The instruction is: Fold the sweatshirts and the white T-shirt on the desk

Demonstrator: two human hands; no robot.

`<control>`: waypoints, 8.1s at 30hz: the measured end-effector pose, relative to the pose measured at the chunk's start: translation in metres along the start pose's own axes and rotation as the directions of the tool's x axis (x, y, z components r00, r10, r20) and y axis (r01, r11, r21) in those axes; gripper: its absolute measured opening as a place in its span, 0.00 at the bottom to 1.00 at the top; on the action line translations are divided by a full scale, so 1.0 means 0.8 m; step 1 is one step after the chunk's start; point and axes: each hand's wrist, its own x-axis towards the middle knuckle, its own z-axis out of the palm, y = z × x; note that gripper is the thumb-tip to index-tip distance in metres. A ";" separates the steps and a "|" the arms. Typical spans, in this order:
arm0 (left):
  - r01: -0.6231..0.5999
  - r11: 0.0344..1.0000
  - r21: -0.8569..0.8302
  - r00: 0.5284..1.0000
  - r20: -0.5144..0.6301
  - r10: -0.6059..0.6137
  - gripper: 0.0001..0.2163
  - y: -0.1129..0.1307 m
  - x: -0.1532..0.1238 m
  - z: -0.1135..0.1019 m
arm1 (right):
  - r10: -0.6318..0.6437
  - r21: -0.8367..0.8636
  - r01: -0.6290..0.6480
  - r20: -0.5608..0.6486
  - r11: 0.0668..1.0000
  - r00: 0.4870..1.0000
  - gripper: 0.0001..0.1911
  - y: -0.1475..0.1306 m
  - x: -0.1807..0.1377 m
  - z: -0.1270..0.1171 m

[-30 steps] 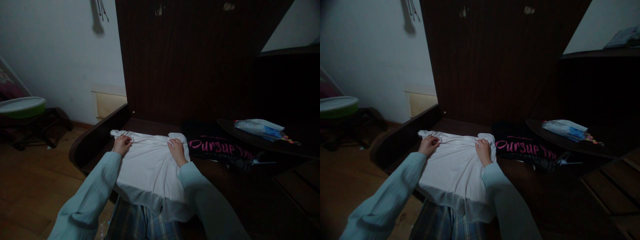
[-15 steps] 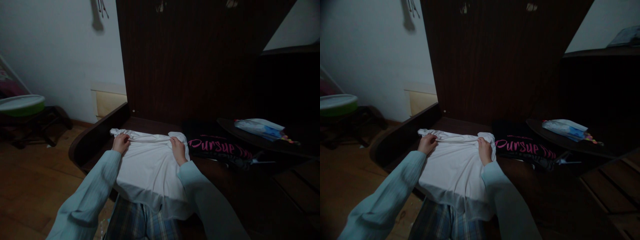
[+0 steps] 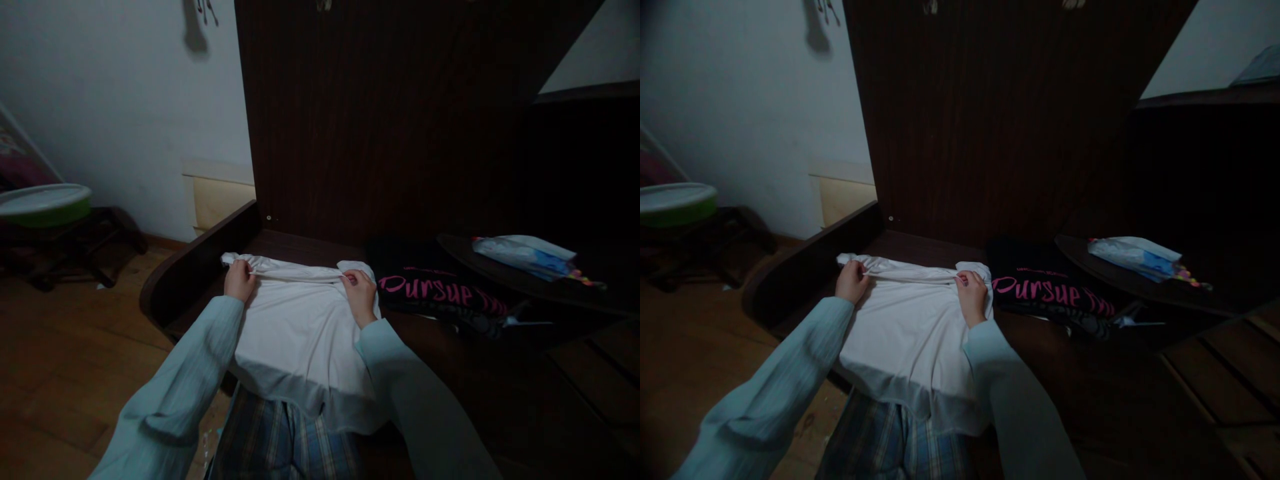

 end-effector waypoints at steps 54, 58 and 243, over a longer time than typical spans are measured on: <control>0.103 0.983 -0.155 0.990 -0.083 -0.117 0.04 -0.007 0.005 0.002 | 0.143 0.051 -0.134 -0.313 0.990 0.939 0.11 -0.004 0.003 -0.019; 0.162 0.971 -0.176 0.972 -0.143 -0.188 0.06 -0.008 0.004 0.001 | 0.141 0.004 -0.144 -0.201 0.990 0.969 0.13 -0.009 0.002 -0.015; 0.188 0.825 0.533 0.825 0.370 -0.427 0.17 -0.002 0.070 -0.080 | -0.237 -0.087 0.413 0.704 0.907 0.669 0.23 -0.036 0.009 0.103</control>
